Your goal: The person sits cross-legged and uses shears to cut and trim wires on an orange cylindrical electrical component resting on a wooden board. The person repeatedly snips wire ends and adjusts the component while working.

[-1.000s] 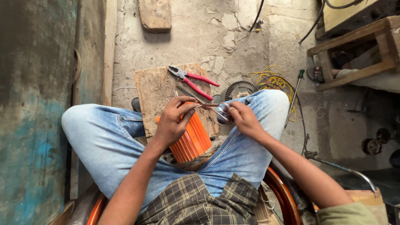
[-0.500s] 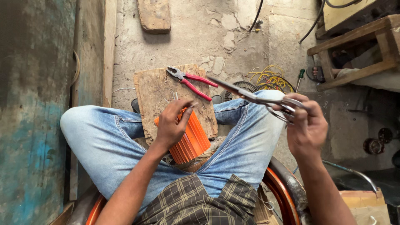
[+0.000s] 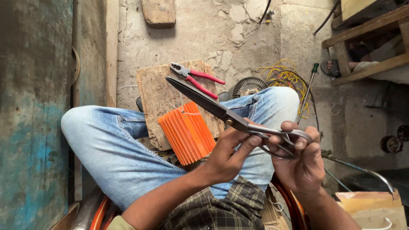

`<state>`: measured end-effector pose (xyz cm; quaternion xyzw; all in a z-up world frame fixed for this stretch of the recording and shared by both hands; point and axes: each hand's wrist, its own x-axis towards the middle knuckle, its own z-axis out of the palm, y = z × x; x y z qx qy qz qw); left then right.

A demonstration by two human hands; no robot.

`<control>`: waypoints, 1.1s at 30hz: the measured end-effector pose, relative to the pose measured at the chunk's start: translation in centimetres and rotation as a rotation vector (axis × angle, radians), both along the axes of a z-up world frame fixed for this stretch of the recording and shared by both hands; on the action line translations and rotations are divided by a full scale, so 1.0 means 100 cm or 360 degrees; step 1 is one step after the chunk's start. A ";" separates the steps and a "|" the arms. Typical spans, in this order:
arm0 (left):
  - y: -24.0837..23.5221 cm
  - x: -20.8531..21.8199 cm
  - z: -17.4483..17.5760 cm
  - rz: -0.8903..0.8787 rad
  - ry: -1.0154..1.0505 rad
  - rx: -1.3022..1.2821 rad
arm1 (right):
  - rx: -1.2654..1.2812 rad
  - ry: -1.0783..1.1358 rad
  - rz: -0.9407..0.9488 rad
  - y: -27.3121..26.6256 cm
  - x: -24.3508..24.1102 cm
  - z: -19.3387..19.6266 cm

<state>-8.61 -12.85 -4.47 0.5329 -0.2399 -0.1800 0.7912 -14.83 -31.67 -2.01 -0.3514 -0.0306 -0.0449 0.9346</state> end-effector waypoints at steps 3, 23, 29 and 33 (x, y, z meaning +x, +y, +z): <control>-0.001 -0.002 -0.004 -0.0065 0.0231 -0.0205 | -0.0545 -0.0089 -0.0127 -0.006 0.005 -0.008; 0.013 -0.012 -0.041 0.0253 -0.0950 0.0645 | -0.0252 0.0208 -0.0155 -0.034 0.038 0.013; 0.089 0.039 -0.073 0.0801 -0.1164 0.1086 | -0.1570 0.0144 0.0008 -0.037 0.090 0.006; 0.086 0.062 -0.092 0.0595 -0.1247 0.1203 | -0.2678 -0.0879 0.0393 -0.019 0.154 0.017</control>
